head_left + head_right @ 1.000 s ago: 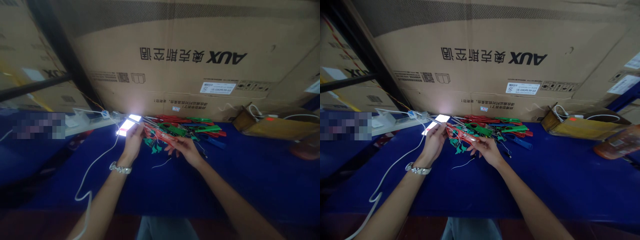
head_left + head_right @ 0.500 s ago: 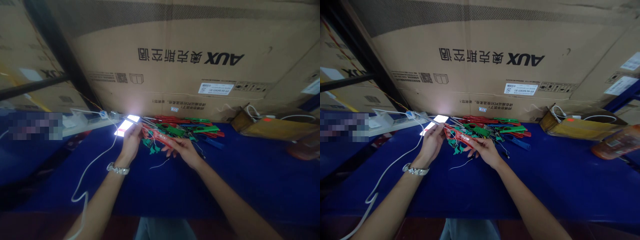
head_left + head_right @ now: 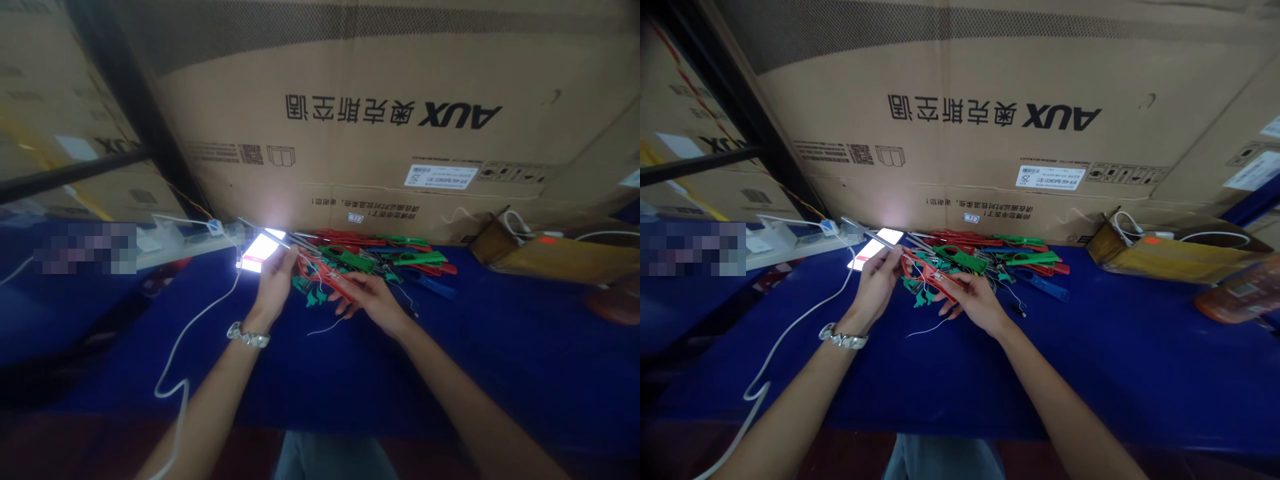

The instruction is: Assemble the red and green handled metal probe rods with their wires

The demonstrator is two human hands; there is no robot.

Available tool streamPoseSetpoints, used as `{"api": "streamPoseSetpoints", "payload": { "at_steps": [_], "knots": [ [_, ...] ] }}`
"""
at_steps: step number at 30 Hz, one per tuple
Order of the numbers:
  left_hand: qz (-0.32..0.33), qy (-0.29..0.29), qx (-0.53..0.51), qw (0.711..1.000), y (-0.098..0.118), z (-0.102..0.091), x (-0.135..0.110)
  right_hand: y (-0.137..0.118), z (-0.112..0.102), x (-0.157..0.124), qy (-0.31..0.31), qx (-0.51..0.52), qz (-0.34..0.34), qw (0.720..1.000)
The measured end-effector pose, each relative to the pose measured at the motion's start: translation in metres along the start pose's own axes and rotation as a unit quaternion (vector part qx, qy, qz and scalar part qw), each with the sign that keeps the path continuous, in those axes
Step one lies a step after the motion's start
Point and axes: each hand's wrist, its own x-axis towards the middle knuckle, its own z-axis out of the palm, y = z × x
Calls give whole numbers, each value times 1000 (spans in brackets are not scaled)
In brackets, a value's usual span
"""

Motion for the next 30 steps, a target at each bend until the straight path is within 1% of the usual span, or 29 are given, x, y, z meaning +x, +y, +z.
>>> {"api": "streamPoseSetpoints", "payload": {
  "at_steps": [4,7,10,12,16,21,23,26,29,30],
  "knots": [
    [14,-1,19,1000,2,0,0,3,3,0,-5,-14,-15,1000],
    [7,-7,-9,1000,6,2,0,4,5,-1,3,-13,-21,1000],
    [2,15,-42,999,8,3,-1,6,8,-1,7,-1,-23,1000],
    [4,25,-47,999,7,3,0,7,9,-2,10,5,-23,1000],
    [6,26,-46,999,2,2,0,9,11,-1,16,5,-19,1000],
    [-15,42,-67,997,-1,3,1,8,11,-2,22,-13,-23,999],
    [-41,36,-70,996,-1,2,1,7,10,-2,22,-19,-22,999],
    [-69,7,-52,996,0,0,0,7,8,-1,19,-24,-21,999],
    [-57,4,-25,998,-1,0,-1,11,5,1,11,-62,-20,998],
    [-53,10,-20,998,-2,1,-1,12,4,2,20,-90,-29,995]
  ]
}}
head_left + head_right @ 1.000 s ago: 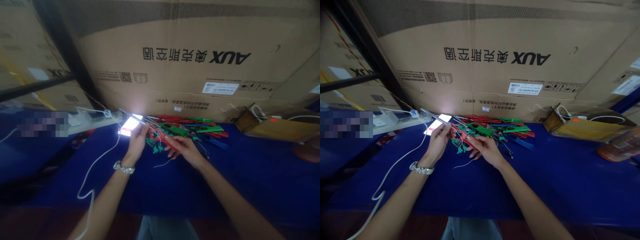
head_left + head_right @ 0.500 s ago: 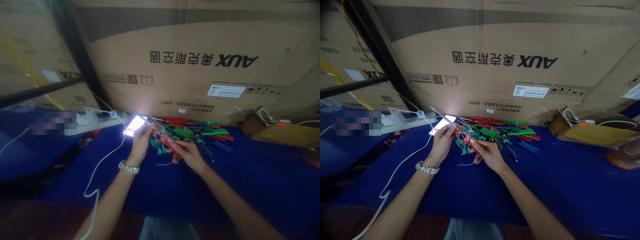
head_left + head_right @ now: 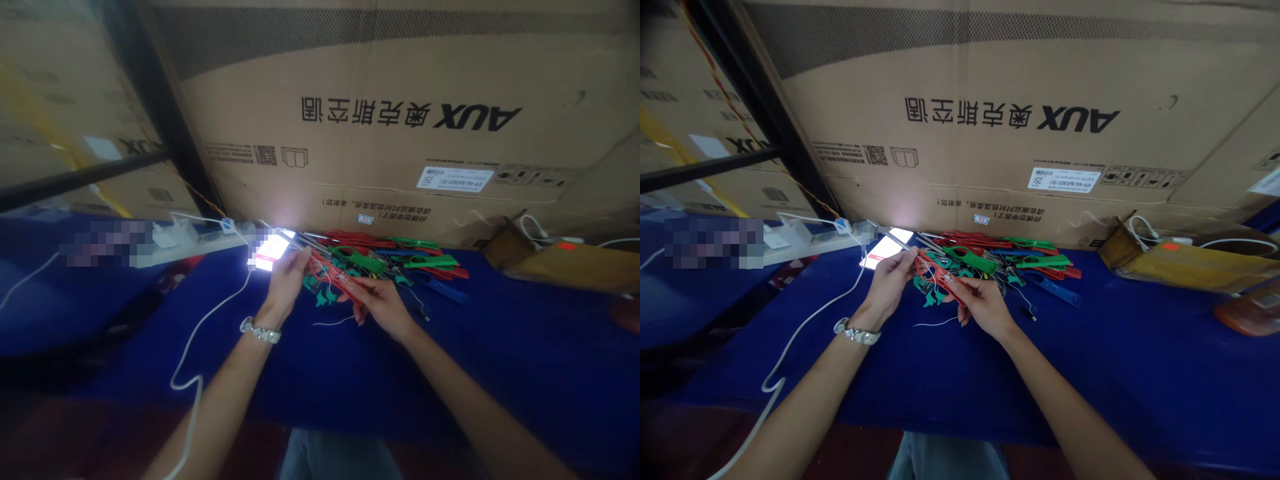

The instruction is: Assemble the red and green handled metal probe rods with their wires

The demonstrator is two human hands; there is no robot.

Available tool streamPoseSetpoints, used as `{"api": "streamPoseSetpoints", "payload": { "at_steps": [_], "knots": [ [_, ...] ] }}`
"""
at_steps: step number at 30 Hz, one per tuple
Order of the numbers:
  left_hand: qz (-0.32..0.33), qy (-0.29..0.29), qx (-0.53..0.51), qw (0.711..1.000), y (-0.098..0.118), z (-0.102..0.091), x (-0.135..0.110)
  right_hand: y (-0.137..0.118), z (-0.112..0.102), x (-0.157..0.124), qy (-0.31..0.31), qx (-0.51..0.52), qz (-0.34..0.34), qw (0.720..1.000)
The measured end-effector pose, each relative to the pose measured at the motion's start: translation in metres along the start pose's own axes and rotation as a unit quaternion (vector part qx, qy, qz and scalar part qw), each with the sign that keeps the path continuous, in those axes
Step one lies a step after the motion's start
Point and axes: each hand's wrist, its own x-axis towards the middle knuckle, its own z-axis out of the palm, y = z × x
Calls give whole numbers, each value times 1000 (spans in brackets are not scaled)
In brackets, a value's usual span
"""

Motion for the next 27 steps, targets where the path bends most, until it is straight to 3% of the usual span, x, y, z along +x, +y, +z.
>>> {"api": "streamPoseSetpoints", "payload": {
  "at_steps": [3,5,6,8,11,14,23,25,27],
  "knots": [
    [5,24,2,1000,-3,1,1,-3,-2,-3,113,-160,-85,977],
    [13,40,-1,999,-4,0,2,-9,-4,-11,190,-297,-171,920],
    [17,46,-5,999,-4,0,2,-13,-4,-16,195,-346,-210,893],
    [19,54,-11,998,-4,-1,4,-19,-4,-27,121,-417,-265,861],
    [23,52,-7,998,-3,-2,4,-18,-5,-40,4,-475,-265,839],
    [30,46,9,998,-4,-1,4,-9,-9,-43,-22,-509,-235,828],
    [47,59,11,997,-3,-2,5,4,-8,-36,-16,-483,-245,841],
    [46,62,7,997,-3,-2,5,0,-6,-36,-2,-424,-242,873],
    [45,58,7,997,-3,-2,5,-5,-5,-34,25,-320,-206,924]
  ]
}}
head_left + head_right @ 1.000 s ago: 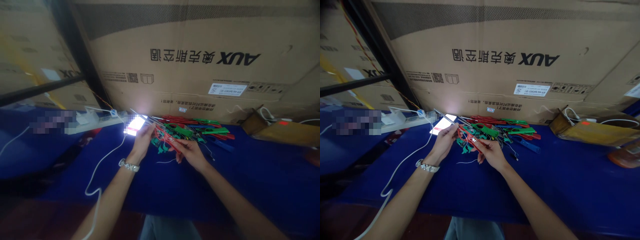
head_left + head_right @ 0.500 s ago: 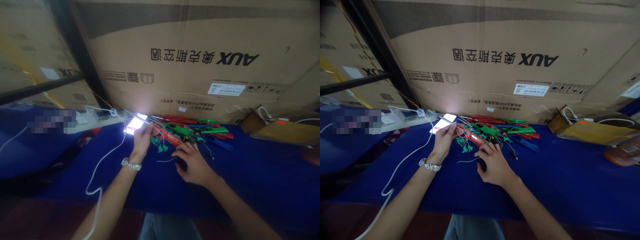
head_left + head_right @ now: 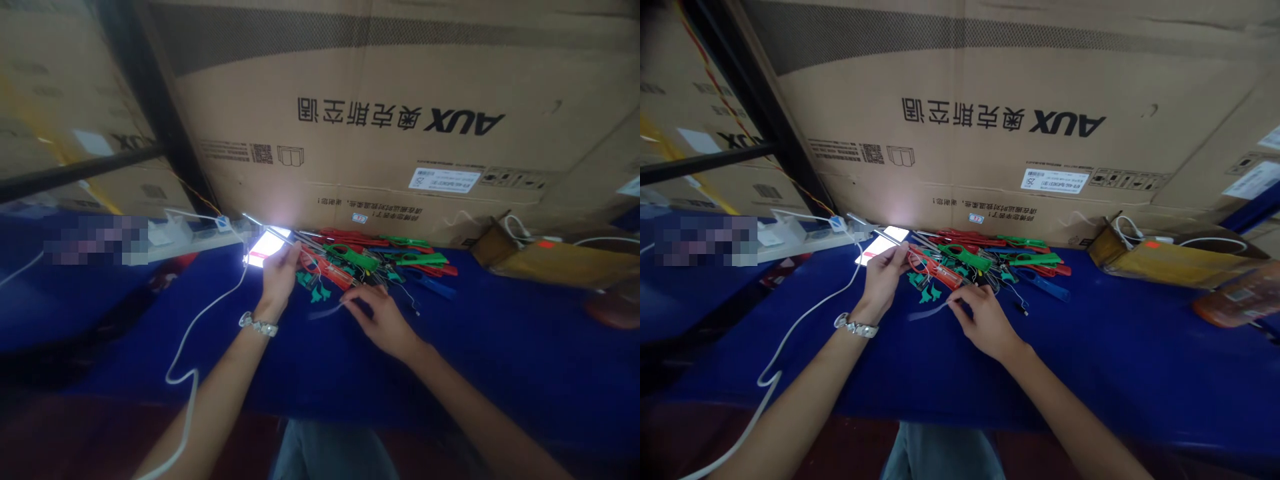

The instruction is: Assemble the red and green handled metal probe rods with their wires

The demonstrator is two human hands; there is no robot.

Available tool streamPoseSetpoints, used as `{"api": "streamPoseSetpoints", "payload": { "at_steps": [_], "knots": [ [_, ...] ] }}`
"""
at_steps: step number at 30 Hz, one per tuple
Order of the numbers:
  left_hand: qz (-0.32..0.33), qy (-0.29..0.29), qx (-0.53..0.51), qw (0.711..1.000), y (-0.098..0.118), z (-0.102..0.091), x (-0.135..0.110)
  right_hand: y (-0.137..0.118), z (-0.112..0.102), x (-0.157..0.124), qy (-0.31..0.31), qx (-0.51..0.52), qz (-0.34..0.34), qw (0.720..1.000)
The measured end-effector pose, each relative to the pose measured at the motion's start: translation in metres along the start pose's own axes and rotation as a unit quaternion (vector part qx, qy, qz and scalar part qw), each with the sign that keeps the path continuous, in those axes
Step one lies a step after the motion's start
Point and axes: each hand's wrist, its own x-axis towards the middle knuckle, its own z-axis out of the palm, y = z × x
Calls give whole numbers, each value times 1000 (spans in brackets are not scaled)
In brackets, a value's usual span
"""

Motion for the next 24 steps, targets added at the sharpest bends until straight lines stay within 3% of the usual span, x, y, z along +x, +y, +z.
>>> {"api": "streamPoseSetpoints", "payload": {
  "at_steps": [3,9,15,24],
  "knots": [
    [0,-7,5,1000,-1,1,-1,-3,-2,14,19,168,101,980],
    [-25,3,-16,1000,-1,2,-1,-2,5,44,65,326,165,929],
    [-72,4,-68,995,1,6,-6,-4,18,47,136,335,222,906],
    [-84,-2,-76,994,1,13,-13,-7,24,47,168,348,242,890]
  ]
}}
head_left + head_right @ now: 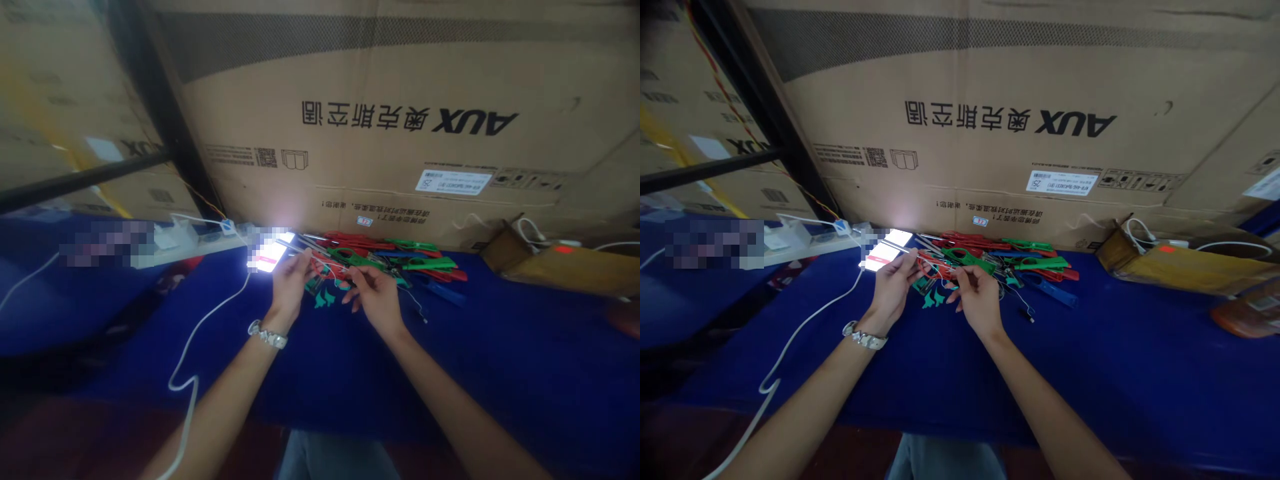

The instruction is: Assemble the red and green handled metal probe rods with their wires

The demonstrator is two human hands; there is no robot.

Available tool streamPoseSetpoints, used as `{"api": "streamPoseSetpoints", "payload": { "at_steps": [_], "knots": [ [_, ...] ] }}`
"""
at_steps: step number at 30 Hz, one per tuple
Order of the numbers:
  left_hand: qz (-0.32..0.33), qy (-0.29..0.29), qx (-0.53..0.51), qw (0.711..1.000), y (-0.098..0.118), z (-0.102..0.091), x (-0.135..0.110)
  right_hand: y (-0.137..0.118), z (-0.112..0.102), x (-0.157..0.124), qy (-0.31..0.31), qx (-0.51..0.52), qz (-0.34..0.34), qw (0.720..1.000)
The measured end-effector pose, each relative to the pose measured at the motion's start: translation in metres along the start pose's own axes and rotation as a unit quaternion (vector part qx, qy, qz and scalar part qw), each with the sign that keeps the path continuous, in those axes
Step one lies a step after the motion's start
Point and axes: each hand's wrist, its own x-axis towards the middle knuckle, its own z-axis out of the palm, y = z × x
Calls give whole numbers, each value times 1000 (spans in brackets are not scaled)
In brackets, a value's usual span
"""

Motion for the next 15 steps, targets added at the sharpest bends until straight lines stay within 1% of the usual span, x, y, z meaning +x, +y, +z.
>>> {"api": "streamPoseSetpoints", "payload": {
  "at_steps": [4,6,8,10,12,13,15],
  "knots": [
    [9,17,-7,1000,0,-2,3,0,-5,-2,-16,59,-19,998],
    [17,26,-6,1000,0,-3,5,0,-10,-2,-40,90,-15,995],
    [21,29,-6,999,0,-4,6,-1,-15,-2,-74,86,-10,993],
    [20,29,-5,999,0,-4,6,-2,-19,-2,-109,18,-29,993],
    [20,27,-2,999,1,-3,5,-5,-18,-2,-108,-116,-88,983],
    [21,25,0,999,2,-2,4,-7,-16,-2,-89,-195,-125,969],
    [27,16,7,999,2,-2,3,-13,-9,-1,-30,-344,-180,921]
  ]
}}
